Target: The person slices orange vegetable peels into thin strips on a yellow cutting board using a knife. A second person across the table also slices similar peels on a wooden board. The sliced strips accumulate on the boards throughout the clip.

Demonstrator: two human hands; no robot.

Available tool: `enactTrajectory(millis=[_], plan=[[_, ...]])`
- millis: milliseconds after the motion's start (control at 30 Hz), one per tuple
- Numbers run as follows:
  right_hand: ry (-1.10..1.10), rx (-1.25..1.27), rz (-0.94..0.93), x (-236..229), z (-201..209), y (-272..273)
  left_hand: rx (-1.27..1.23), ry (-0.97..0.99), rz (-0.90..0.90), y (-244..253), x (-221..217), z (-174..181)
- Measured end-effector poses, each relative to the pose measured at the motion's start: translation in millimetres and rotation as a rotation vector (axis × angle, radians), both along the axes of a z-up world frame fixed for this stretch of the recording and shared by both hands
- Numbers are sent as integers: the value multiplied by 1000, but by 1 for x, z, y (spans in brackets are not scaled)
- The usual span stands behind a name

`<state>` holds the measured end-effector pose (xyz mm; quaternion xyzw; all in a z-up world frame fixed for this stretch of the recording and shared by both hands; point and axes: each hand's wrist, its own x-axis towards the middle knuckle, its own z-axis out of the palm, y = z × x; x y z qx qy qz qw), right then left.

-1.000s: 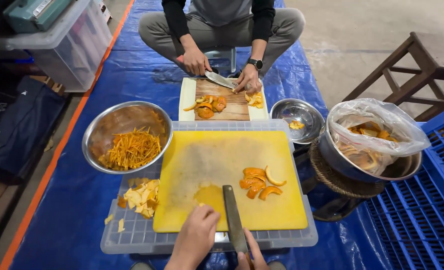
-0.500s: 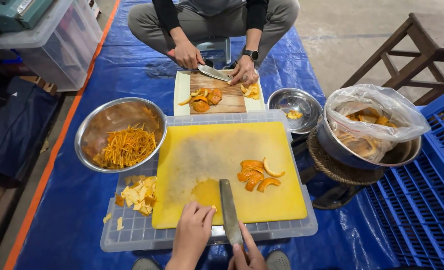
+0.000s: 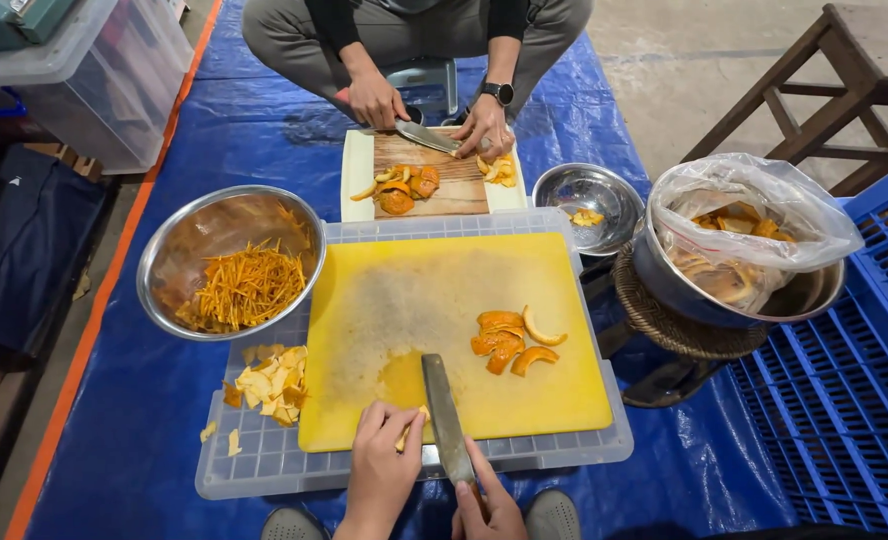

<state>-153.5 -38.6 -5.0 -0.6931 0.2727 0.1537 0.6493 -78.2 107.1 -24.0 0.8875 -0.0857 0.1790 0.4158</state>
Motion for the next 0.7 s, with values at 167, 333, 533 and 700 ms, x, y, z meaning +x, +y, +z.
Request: enactTrajectory(millis=[167, 333, 533, 700], plan=[[28, -16, -10, 1, 1, -1, 15, 14, -23, 4, 4, 0], [8, 15, -35, -2, -4, -2, 107, 71, 0, 12, 7, -3], [-13, 24, 34, -2, -14, -4, 187, 98, -14, 18, 13, -6], [-2, 52, 58, 4, -8, -5, 207, 66, -41, 21, 15, -1]])
